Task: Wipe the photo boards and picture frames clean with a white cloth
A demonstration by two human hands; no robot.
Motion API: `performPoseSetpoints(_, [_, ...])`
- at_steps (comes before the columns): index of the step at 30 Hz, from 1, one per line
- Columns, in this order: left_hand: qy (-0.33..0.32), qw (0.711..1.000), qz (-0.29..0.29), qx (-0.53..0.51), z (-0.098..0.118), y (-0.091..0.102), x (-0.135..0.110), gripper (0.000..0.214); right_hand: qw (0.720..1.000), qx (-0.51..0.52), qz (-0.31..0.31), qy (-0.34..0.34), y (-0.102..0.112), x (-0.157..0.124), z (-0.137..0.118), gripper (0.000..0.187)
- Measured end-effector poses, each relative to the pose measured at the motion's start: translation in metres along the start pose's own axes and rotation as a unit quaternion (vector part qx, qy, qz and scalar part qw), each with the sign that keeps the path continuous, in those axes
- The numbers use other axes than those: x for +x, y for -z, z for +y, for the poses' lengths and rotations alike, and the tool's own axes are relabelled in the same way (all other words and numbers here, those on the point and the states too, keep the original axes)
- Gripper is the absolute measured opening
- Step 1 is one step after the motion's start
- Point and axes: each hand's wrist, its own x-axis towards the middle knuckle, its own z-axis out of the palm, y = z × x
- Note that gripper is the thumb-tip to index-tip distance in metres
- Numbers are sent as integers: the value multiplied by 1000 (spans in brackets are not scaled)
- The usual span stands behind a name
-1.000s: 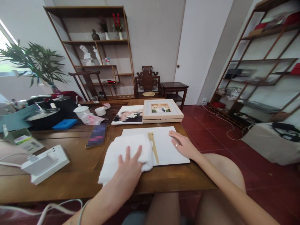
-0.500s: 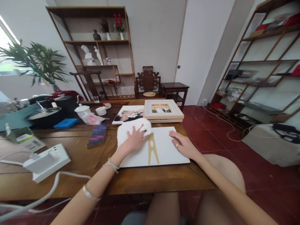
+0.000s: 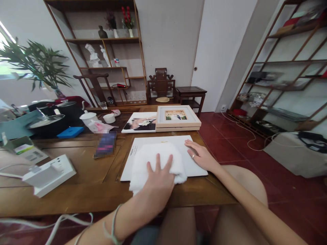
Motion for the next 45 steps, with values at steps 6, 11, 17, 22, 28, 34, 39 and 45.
performPoseSetpoints(6, [4,1000,13,-24,-46,12,54,33,1000,-1,-4,-6,1,0,-2,36])
performPoseSetpoints(11, [-26,998,28,-44,-59,14,88,39,1000,-1,1,-3,2,1,-3,35])
performPoseSetpoints(17, [-63,997,52,-5,-19,11,73,32,1000,3,9,14,0,2,1,36])
performPoseSetpoints(22, [-126,989,59,51,26,1,17,30,999,11,6,31,1,2,3,42])
performPoseSetpoints(28, [-134,988,79,-7,36,-10,-13,25,999,15,14,31,0,2,4,35])
performPoseSetpoints(34, [-71,994,82,-14,11,0,33,33,999,5,23,36,-2,3,7,35])
performPoseSetpoints(39, [-17,998,66,3,-13,7,87,39,999,6,21,30,-2,3,4,35])
performPoseSetpoints(45, [5,998,61,23,-2,6,86,35,999,13,23,29,-1,3,3,37])
